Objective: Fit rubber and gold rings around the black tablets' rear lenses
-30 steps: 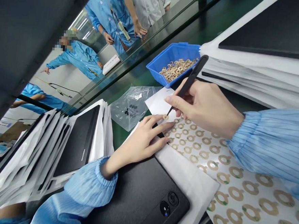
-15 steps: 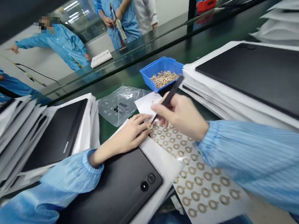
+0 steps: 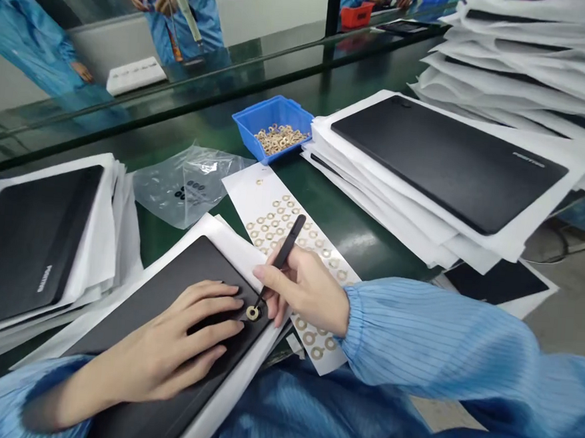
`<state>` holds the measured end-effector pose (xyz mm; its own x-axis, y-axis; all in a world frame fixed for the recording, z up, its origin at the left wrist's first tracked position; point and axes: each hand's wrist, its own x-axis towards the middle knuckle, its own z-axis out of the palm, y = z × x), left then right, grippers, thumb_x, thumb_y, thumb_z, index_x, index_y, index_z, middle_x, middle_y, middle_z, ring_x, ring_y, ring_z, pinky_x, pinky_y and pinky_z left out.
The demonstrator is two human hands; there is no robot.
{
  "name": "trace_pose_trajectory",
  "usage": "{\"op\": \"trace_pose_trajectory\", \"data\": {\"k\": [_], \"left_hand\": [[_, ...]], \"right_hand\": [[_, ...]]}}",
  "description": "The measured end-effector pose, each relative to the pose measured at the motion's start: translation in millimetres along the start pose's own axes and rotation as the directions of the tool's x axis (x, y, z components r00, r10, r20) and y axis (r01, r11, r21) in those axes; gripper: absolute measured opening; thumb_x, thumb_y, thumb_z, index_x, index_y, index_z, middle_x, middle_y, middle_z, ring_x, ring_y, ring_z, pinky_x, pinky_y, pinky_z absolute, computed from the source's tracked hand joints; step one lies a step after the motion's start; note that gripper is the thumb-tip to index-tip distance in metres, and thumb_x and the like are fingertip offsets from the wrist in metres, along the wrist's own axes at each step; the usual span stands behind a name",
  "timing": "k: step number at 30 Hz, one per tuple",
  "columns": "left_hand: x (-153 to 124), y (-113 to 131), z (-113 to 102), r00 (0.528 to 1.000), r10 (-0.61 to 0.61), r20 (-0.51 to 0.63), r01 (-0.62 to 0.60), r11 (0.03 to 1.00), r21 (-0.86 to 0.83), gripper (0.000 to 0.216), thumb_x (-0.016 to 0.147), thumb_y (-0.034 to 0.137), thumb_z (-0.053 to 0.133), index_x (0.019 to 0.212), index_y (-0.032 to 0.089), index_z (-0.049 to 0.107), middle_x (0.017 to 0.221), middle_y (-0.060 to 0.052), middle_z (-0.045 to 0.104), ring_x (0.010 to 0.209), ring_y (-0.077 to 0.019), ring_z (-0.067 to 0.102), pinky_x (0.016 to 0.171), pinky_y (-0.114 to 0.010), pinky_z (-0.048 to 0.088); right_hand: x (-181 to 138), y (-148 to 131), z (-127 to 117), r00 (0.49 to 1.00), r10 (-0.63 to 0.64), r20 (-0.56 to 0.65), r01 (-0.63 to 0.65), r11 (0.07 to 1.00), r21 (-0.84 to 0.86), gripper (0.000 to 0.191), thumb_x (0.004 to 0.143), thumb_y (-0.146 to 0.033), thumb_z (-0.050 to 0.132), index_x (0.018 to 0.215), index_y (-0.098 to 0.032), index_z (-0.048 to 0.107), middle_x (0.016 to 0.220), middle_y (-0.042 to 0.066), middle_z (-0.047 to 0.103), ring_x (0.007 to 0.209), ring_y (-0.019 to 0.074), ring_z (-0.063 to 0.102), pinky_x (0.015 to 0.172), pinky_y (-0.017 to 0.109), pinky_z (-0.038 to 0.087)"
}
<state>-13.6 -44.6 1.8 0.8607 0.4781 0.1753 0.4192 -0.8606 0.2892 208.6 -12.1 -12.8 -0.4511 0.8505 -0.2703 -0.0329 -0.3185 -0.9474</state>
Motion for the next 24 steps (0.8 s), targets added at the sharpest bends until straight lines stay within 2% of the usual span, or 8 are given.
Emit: {"op": "trace_pose_trajectory", "data": {"k": [6,24], "left_hand": [[5.2,-2.4,-1.3,0.998,0.035,0.046,-0.039,0.996,0.084,0.033,0.087,0.016,0.045,0.118,0.018,0.056,0.118,-0.014,0.054,0.12,-0.0301,0.042,0.1,-0.052,0.039],[5.6,-2.8,0.1,0.997,0.022,0.073,-0.027,0.997,0.066,0.033,0.088,0.015,0.044,0.119,0.017,0.056,0.116,-0.013,0.055,0.119,-0.0292,0.041,0.1,-0.051,0.037]], "right_hand": [[-0.2,1.8,1.1,1.0,-0.013,-0.008,0.013,1.0,-0.022,0.033,0.072,-0.042,0.068,0.075,-0.021,0.043,0.044,-0.007,0.055,0.034,0.0115,0.054,0.036,0.021,0.045],[-0.7,6.9,-0.4,0.997,-0.078,0.009,0.078,0.996,-0.049,0.029,0.077,-0.039,0.065,0.075,-0.02,0.043,0.045,-0.006,0.053,0.036,0.0109,0.053,0.036,0.02,0.045]]}}
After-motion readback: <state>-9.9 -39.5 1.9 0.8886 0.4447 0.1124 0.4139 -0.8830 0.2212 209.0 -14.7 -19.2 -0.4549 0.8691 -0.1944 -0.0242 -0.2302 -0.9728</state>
